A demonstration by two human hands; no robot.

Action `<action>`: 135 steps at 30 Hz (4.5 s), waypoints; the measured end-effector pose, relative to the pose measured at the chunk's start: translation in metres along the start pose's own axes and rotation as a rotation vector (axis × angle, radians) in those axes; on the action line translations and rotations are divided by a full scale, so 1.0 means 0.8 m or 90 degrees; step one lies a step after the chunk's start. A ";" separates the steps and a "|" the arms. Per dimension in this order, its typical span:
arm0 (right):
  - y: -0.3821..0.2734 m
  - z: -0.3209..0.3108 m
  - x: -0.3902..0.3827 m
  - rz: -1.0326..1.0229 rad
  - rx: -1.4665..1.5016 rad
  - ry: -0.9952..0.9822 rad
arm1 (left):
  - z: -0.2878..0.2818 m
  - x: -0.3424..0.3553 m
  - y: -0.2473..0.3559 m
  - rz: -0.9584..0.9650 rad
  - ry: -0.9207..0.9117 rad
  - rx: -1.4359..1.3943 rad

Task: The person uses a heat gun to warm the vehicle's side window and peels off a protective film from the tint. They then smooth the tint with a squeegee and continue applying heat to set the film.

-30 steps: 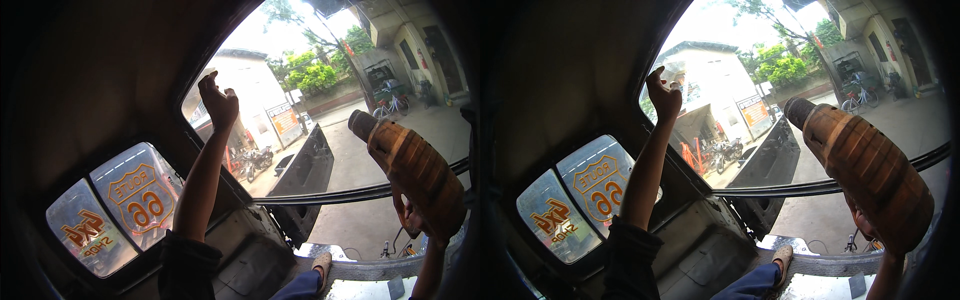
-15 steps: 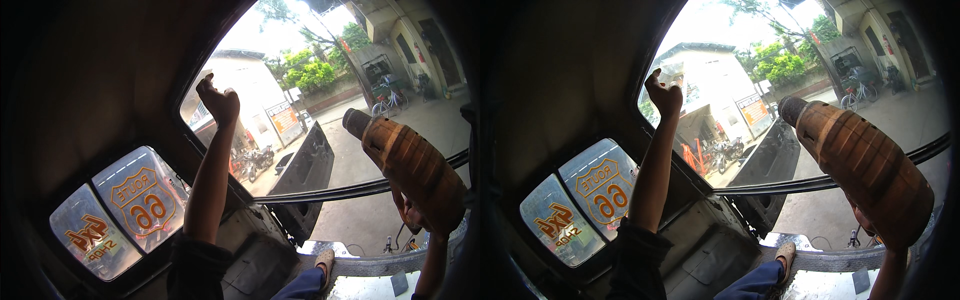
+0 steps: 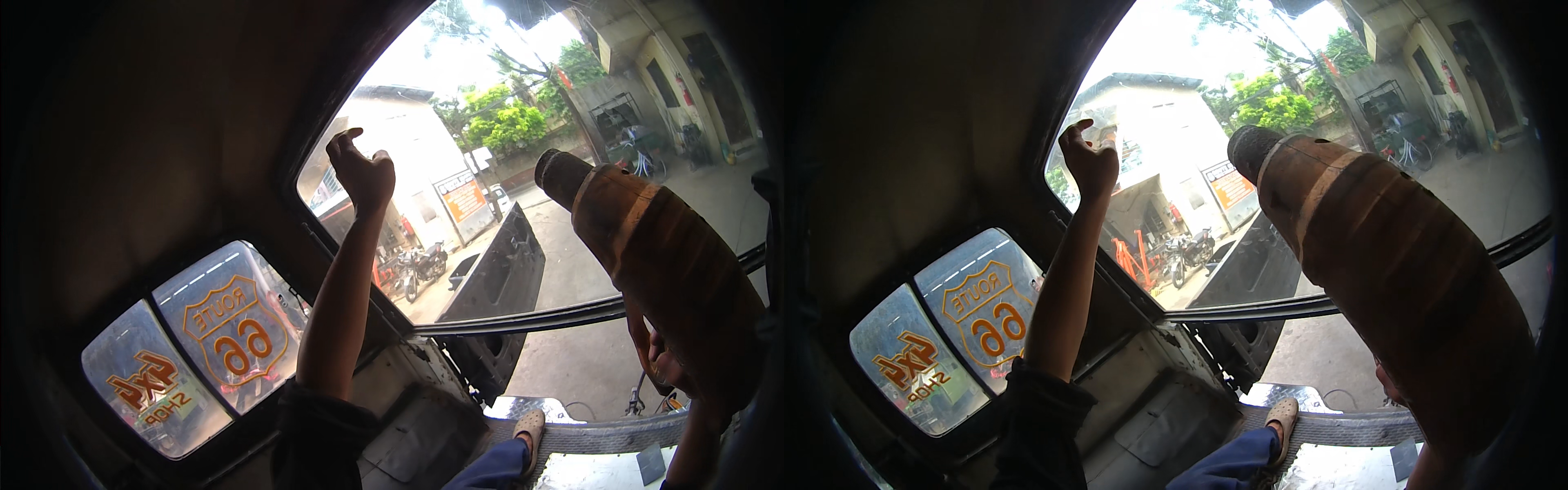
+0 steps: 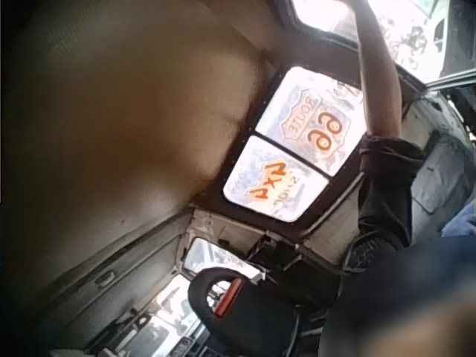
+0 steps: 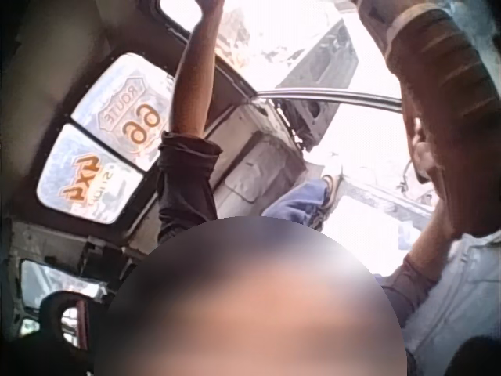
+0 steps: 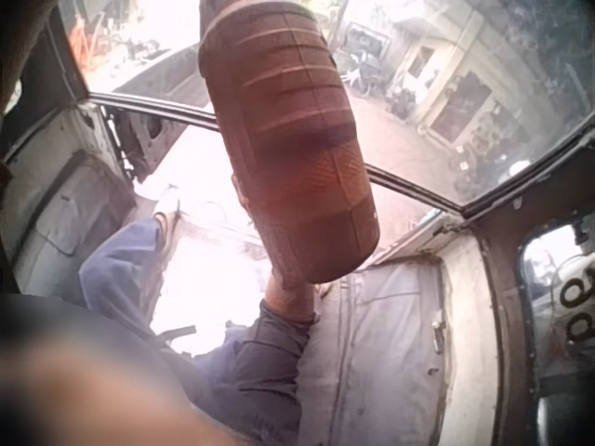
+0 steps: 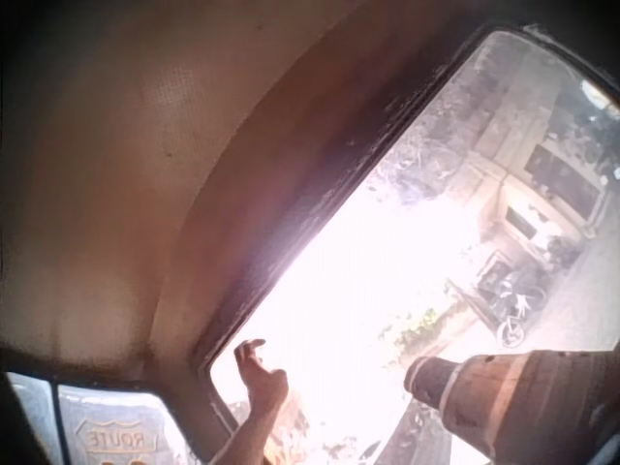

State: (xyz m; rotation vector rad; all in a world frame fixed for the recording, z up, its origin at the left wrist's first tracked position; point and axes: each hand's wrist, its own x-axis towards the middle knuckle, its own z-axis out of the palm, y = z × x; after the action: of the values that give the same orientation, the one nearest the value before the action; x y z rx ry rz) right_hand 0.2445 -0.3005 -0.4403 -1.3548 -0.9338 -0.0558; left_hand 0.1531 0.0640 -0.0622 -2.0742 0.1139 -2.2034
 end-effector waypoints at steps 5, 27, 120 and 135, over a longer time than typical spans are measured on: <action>-0.043 0.003 -0.011 -0.013 -0.098 0.039 | -0.026 -0.002 0.007 0.358 0.041 0.108; -0.124 -0.024 -0.015 -0.043 -0.170 0.145 | 0.008 -0.005 0.052 0.254 0.038 0.134; -0.095 -0.076 -0.031 -0.205 -0.051 0.151 | -0.066 0.024 -0.014 0.623 -0.061 0.257; -0.091 -0.079 -0.021 -0.211 -0.051 0.145 | -0.082 0.056 -0.010 0.676 -0.206 0.258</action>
State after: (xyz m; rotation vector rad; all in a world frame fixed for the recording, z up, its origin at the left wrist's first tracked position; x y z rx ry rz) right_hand 0.2283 -0.3812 -0.3875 -1.2241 -0.9616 -0.4951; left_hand 0.0846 0.0645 -0.0209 -1.5392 0.5351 -1.1320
